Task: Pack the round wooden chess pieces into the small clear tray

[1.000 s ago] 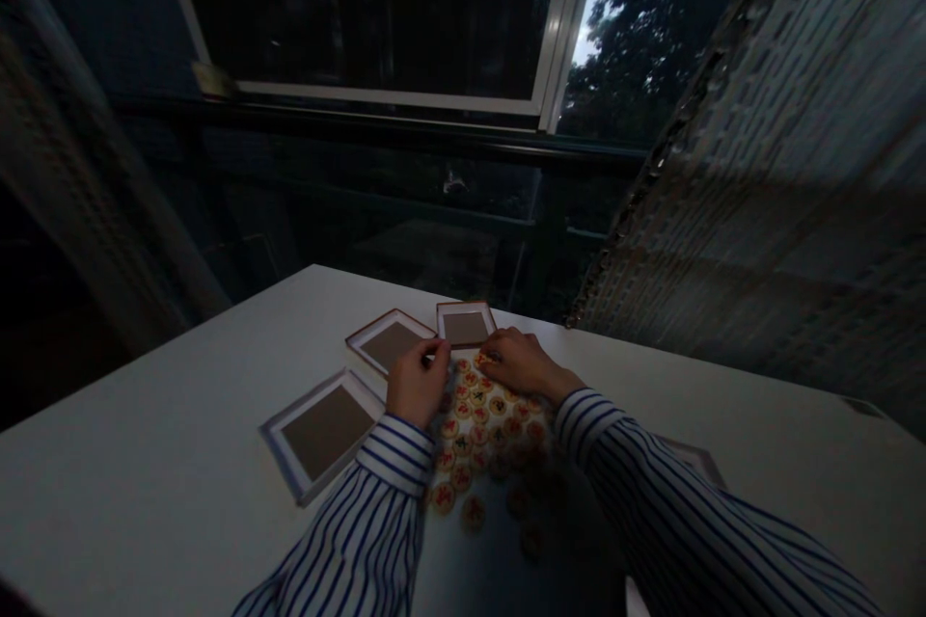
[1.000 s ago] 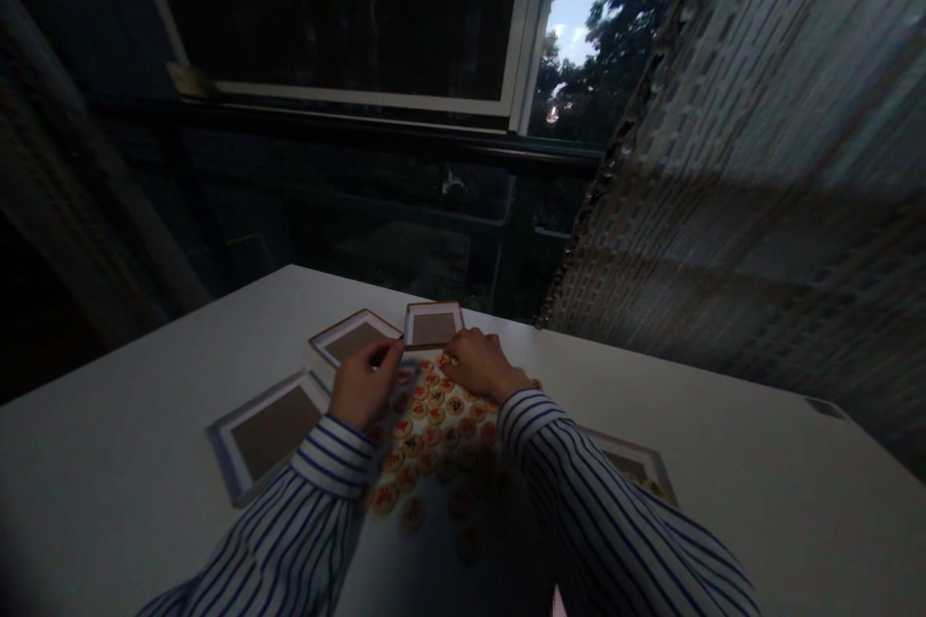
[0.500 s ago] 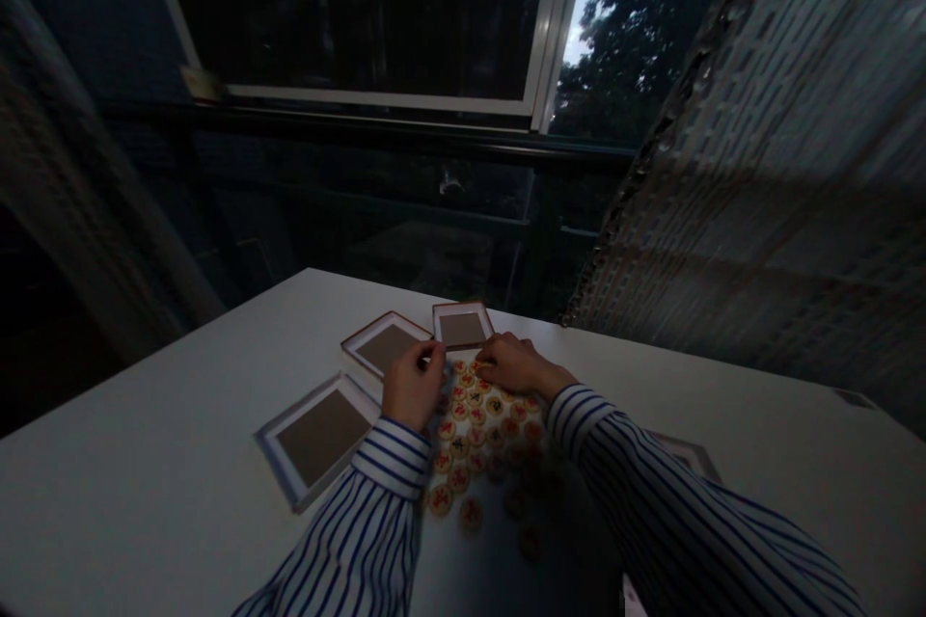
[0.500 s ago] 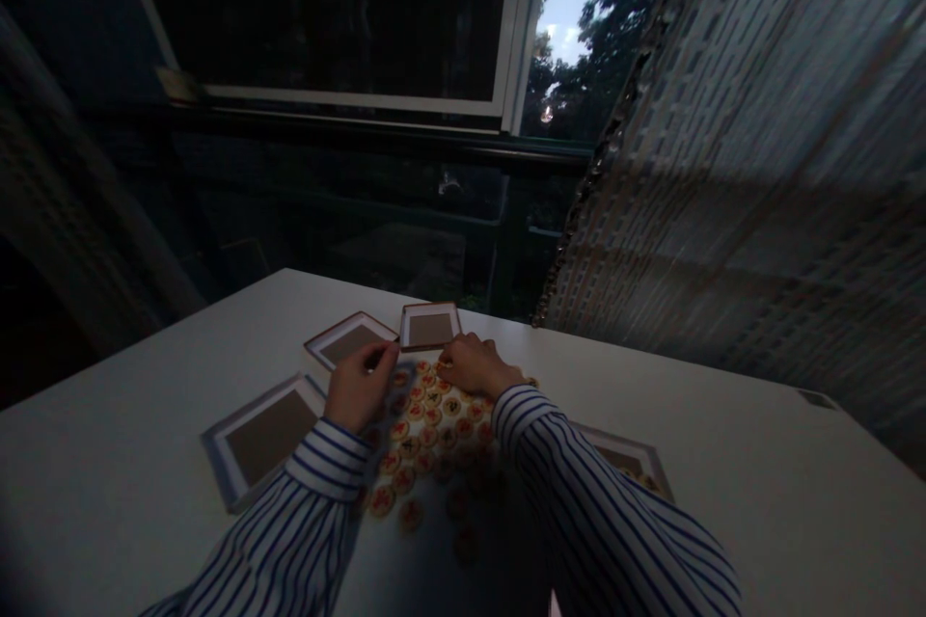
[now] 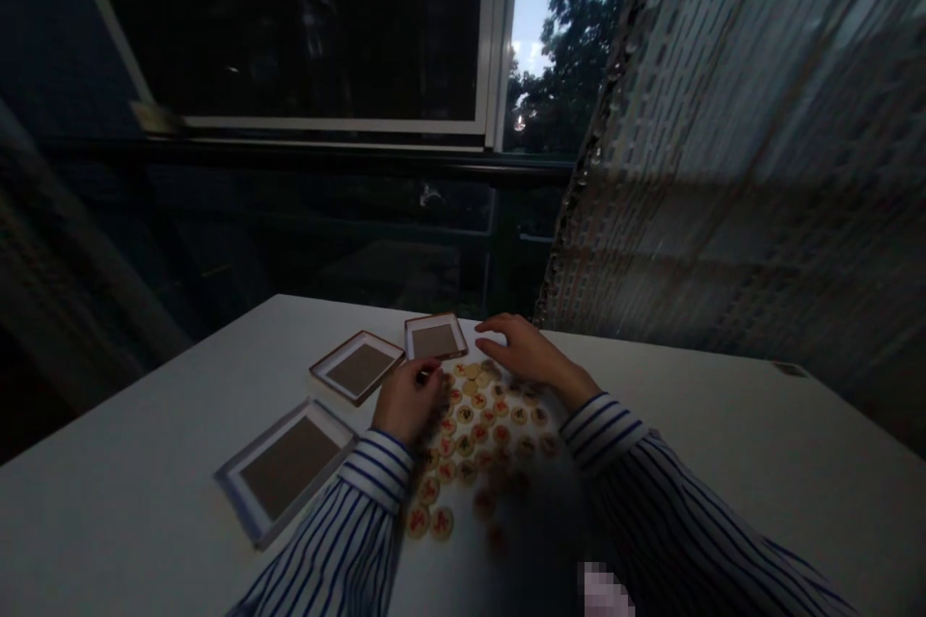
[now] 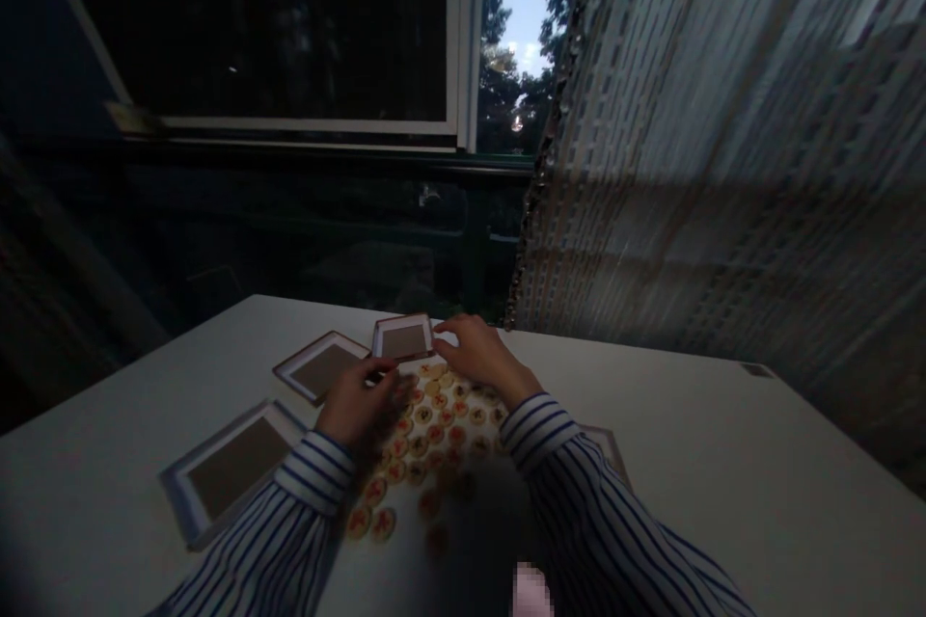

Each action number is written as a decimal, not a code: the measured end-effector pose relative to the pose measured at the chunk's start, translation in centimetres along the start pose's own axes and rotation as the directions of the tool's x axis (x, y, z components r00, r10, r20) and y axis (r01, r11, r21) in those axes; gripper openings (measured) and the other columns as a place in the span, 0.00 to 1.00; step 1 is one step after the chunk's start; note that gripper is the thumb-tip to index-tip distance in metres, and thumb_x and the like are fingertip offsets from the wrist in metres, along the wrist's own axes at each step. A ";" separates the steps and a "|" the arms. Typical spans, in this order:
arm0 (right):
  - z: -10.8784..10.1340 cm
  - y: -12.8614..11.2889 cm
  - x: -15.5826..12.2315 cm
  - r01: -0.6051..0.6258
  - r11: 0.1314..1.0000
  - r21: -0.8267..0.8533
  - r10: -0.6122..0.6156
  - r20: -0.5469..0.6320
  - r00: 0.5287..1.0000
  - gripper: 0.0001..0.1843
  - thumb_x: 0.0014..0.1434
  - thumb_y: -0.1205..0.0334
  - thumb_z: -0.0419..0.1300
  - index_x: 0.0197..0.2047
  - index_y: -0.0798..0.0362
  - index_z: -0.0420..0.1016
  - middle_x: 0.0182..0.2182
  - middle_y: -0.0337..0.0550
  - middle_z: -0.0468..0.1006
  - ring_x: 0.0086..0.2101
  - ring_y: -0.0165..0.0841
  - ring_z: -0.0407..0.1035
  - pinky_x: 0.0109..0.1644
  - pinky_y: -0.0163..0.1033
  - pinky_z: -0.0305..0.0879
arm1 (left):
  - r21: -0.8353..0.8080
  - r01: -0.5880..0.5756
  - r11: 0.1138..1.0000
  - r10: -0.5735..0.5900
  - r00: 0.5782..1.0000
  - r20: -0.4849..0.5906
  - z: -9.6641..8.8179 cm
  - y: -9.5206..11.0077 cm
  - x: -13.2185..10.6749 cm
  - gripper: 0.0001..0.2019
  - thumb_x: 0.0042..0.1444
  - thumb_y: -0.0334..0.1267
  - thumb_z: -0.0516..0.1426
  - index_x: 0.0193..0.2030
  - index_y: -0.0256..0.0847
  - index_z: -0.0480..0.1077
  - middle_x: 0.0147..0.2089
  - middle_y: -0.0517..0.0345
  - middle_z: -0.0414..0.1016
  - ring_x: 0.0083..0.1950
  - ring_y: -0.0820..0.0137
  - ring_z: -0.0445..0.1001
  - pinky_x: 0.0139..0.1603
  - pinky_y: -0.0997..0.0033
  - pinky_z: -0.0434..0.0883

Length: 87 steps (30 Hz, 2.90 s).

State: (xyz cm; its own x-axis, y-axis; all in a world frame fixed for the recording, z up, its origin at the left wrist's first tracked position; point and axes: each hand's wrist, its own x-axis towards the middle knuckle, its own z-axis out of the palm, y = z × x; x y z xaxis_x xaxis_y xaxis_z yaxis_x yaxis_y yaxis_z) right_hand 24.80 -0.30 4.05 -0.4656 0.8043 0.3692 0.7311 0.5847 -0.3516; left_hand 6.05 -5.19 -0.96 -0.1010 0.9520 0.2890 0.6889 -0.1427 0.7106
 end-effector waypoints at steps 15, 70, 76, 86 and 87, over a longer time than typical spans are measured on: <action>-2.4 2.6 -2.9 -0.089 0.996 -0.011 0.089 -0.005 0.996 0.18 0.55 0.55 0.50 0.46 0.51 0.69 0.44 0.45 0.72 0.45 0.35 0.63 0.49 0.39 0.55 | 0.193 -0.232 0.953 0.163 0.933 0.320 3.4 2.0 3.5 0.14 0.49 0.41 0.53 0.41 0.40 0.71 0.42 0.47 0.74 0.45 0.60 0.69 0.43 0.67 0.61; -2.0 -0.3 -1.1 -0.021 0.977 0.214 0.013 0.036 0.999 0.15 0.57 0.57 0.49 0.38 0.52 0.74 0.33 0.40 0.76 0.33 0.30 0.68 0.37 0.32 0.59 | -0.705 0.309 0.638 0.045 0.899 0.435 1.5 3.6 4.0 0.12 0.47 0.43 0.57 0.33 0.35 0.70 0.25 0.59 0.70 0.24 0.79 0.65 0.25 0.80 0.62; -2.1 -0.1 -1.1 -0.038 0.953 0.302 0.037 0.009 0.999 0.14 0.55 0.56 0.51 0.35 0.54 0.74 0.31 0.41 0.76 0.31 0.28 0.68 0.34 0.31 0.59 | -0.702 0.271 0.659 0.045 0.917 0.397 1.2 4.4 3.9 0.14 0.46 0.44 0.57 0.32 0.33 0.70 0.27 0.56 0.71 0.26 0.77 0.66 0.25 0.79 0.62; -2.8 -0.2 -1.2 -0.030 0.935 0.352 0.024 0.020 1.000 0.13 0.54 0.56 0.53 0.35 0.55 0.74 0.30 0.42 0.76 0.31 0.29 0.69 0.33 0.31 0.59 | -0.624 0.153 0.766 0.093 0.935 0.343 0.2 5.3 3.5 0.14 0.45 0.45 0.57 0.33 0.35 0.71 0.30 0.57 0.72 0.28 0.76 0.67 0.30 0.76 0.63; -2.9 -0.2 -1.3 -0.027 0.936 0.350 0.022 0.017 1.000 0.13 0.54 0.56 0.53 0.35 0.55 0.74 0.30 0.42 0.76 0.31 0.29 0.69 0.32 0.31 0.59 | -0.613 0.137 0.778 0.092 0.941 0.326 0.1 5.4 3.5 0.13 0.44 0.45 0.57 0.32 0.36 0.72 0.29 0.57 0.72 0.28 0.76 0.66 0.30 0.76 0.63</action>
State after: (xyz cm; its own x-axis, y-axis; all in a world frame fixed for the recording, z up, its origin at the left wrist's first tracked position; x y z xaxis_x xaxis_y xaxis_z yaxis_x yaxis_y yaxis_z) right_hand 26.72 -1.75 6.14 -0.4575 0.8188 0.3467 0.5227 0.5631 -0.6401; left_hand 9.50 -2.58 3.83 0.2025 0.9709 0.1279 0.0824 -0.1471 0.9857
